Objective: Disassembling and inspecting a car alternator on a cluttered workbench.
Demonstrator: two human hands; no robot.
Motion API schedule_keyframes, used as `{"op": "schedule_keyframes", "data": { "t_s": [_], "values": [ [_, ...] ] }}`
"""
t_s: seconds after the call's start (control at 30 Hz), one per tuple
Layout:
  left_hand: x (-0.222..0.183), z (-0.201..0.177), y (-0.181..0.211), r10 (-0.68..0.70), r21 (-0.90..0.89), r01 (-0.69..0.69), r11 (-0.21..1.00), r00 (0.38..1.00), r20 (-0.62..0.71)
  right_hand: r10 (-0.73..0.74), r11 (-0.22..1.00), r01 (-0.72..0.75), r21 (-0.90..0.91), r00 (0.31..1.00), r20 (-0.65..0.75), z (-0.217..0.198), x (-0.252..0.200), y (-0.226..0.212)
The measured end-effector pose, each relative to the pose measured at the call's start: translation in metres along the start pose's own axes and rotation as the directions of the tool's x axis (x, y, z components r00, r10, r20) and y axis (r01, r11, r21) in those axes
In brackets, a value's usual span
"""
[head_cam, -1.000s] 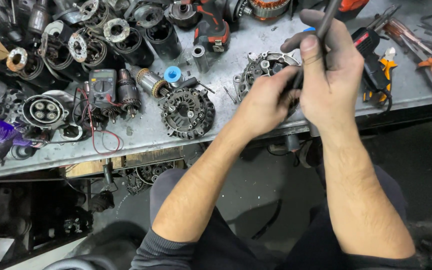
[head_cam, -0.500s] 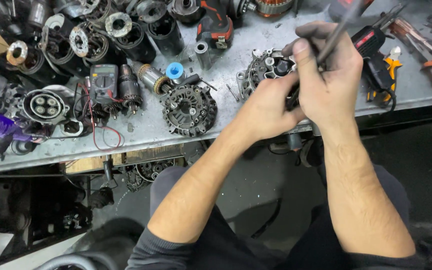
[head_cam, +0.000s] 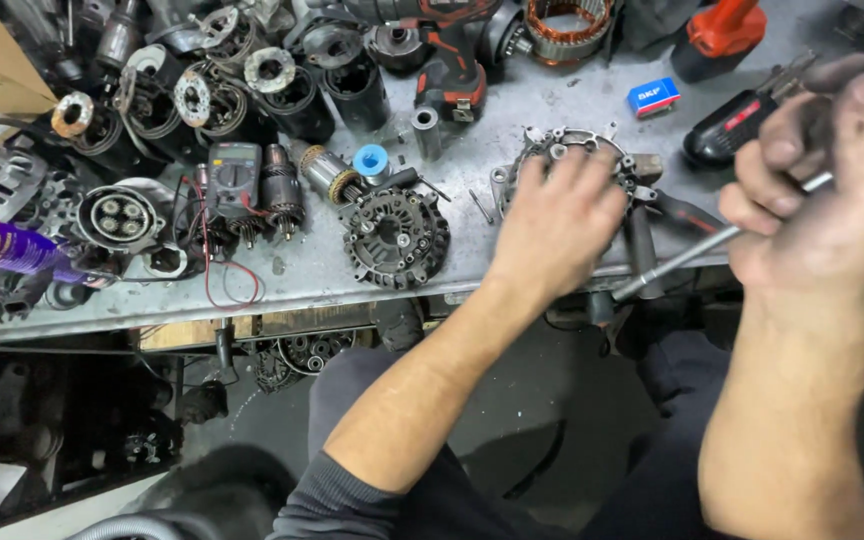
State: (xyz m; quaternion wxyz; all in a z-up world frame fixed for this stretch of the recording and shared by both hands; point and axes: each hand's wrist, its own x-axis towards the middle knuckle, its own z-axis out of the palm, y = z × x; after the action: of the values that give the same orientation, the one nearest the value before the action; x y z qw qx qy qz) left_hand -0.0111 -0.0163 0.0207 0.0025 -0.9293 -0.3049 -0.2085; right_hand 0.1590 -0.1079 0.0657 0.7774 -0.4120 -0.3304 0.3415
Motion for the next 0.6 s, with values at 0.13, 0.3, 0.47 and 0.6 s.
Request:
{"op": "schedule_keyframes", "data": {
  "t_s": [0.13, 0.3, 0.47, 0.6],
  "values": [
    [-0.009, 0.02, 0.007, 0.306, 0.044, -0.303, 0.952, 0.934, -0.187, 0.082, 0.992, -0.081, 0.098, 0.997, -0.006, -0.039, 0.006, 0.013],
    [-0.013, 0.024, 0.01, 0.312, 0.083, -0.304, 0.949, 0.943, -0.116, 0.113, 0.993, -0.111, 0.042, 0.991, -0.067, -0.038, 0.01, 0.006],
    [-0.022, 0.013, 0.012, 0.256, 0.117, -0.23, 0.966, 0.914, -0.317, 0.169, 0.985, -0.171, -0.005, 0.979, -0.113, -0.042, 0.013, 0.005],
    [-0.029, 0.021, 0.009, 0.222, 0.155, -0.188, 0.97, 0.943, -0.247, 0.193, 0.981, -0.189, 0.046, 0.978, -0.077, -0.041, 0.014, 0.004]
  ]
}}
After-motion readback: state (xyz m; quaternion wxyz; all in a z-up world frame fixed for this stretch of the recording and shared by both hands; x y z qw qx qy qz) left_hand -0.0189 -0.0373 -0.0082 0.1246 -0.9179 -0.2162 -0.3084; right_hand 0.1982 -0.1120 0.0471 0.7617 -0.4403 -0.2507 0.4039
